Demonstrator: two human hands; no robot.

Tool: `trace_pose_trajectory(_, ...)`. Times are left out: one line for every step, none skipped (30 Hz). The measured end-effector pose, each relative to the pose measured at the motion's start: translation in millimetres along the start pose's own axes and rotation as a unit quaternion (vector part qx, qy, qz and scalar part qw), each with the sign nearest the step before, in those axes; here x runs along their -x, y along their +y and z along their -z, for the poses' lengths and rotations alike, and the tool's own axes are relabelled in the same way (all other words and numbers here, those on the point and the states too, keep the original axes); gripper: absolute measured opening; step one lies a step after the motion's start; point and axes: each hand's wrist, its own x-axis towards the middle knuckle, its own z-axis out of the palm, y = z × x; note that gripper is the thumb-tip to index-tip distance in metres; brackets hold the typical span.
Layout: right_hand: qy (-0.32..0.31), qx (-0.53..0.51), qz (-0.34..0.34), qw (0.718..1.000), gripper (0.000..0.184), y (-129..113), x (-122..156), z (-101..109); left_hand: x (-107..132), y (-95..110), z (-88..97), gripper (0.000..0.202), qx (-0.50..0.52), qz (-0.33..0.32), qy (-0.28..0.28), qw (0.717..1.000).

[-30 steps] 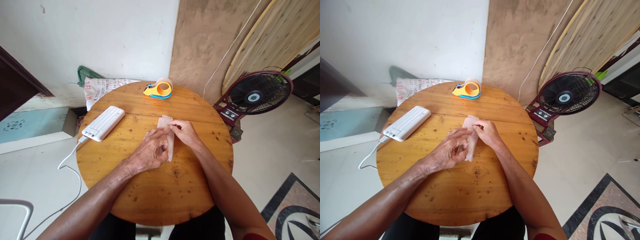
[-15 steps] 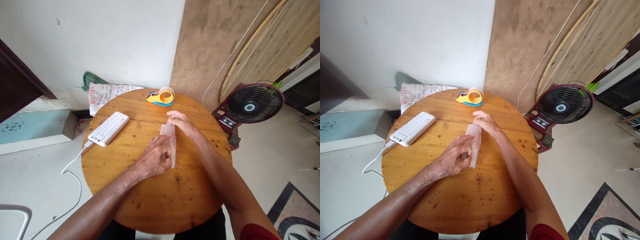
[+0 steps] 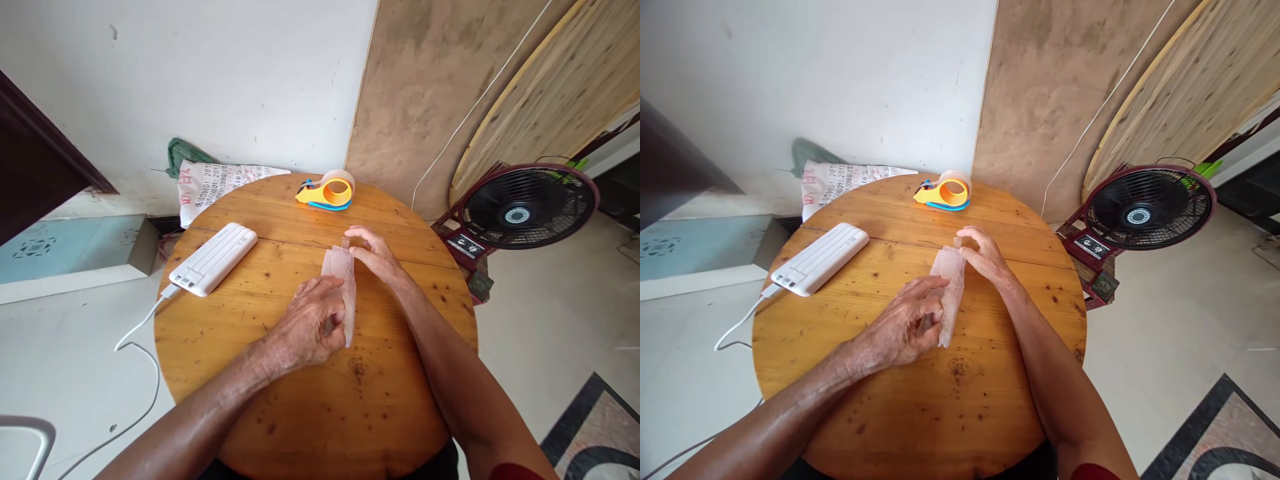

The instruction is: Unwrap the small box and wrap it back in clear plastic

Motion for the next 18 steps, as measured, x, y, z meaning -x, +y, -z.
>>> trace_pose_trajectory(0.013,-0.003,-0.026,1.000,0.039,1,0,2,0,0,0.0,0.009,-0.001,0.000,0.000,1.000)
trace_pose_trajectory(0.020,-0.008,-0.053,0.998,0.042,1,1,3,0,0,0.1,0.009,-0.002,0.001,-0.001,1.000)
trace_pose_trajectory(0.016,-0.014,-0.078,0.997,0.044,0,2,5,0,0,0.2,0.008,-0.004,0.002,-0.002,1.000)
trace_pose_trajectory(0.005,-0.020,-0.099,0.995,0.046,-1,3,6,0,0,0.4,0.008,-0.005,0.002,-0.003,1.000)
trace_pose_trajectory(-0.009,-0.024,-0.115,0.993,0.047,-2,4,6,0,0,0.7,0.008,-0.006,0.001,-0.005,1.000)
trace_pose_trajectory(-0.023,-0.026,-0.125,0.992,0.048,-3,5,5,-1,0,1.0,0.008,-0.008,0.000,-0.005,1.000)
trace_pose_trajectory(-0.033,-0.022,-0.131,0.991,0.049,-3,6,3,-1,0,1.3,0.008,-0.010,-0.001,-0.005,1.000)
trace_pose_trajectory(-0.037,-0.014,-0.132,0.990,0.049,-3,6,0,-1,0,1.6,0.008,-0.013,-0.003,-0.004,1.000)
trace_pose_trajectory(-0.037,-0.004,-0.130,0.991,0.048,-3,6,-3,-1,1,2.0,0.008,-0.017,-0.005,-0.002,1.000)
trace_pose_trajectory(-0.037,0.005,-0.127,0.991,0.047,-2,7,-7,-1,1,2.2,0.008,-0.022,-0.007,-0.001,1.000)
trace_pose_trajectory(-0.039,0.013,-0.123,0.992,0.047,-1,6,-10,-1,2,2.5,0.009,-0.026,-0.010,0.000,1.000)
trace_pose_trajectory(-0.040,0.020,-0.119,0.992,0.044,0,6,-14,-1,2,2.7,0.010,-0.031,-0.013,0.003,0.999)
trace_pose_trajectory(-0.039,0.025,-0.115,0.992,0.041,1,6,-16,-1,2,3.0,0.011,-0.036,-0.018,0.004,0.999)
trace_pose_trajectory(-0.037,0.029,-0.111,0.993,0.036,1,6,-18,-1,3,3.2,0.011,-0.040,-0.022,0.004,0.999)
trace_pose_trajectory(-0.033,0.033,-0.106,0.993,0.030,1,6,-19,-1,4,3.5,0.011,-0.042,-0.025,0.005,0.999)
trace_pose_trajectory(-0.030,0.033,-0.101,0.994,0.024,0,6,-18,-1,4,3.9,0.011,-0.044,-0.027,0.006,0.999)
trace_pose_trajectory(-0.030,0.028,-0.096,0.995,0.021,-1,6,-17,-1,5,4.5,0.010,-0.044,-0.028,0.005,0.999)
trace_pose_trajectory(-0.033,0.018,-0.092,0.995,0.022,-3,6,-16,-1,6,5.1,0.010,-0.044,-0.027,0.003,0.999)
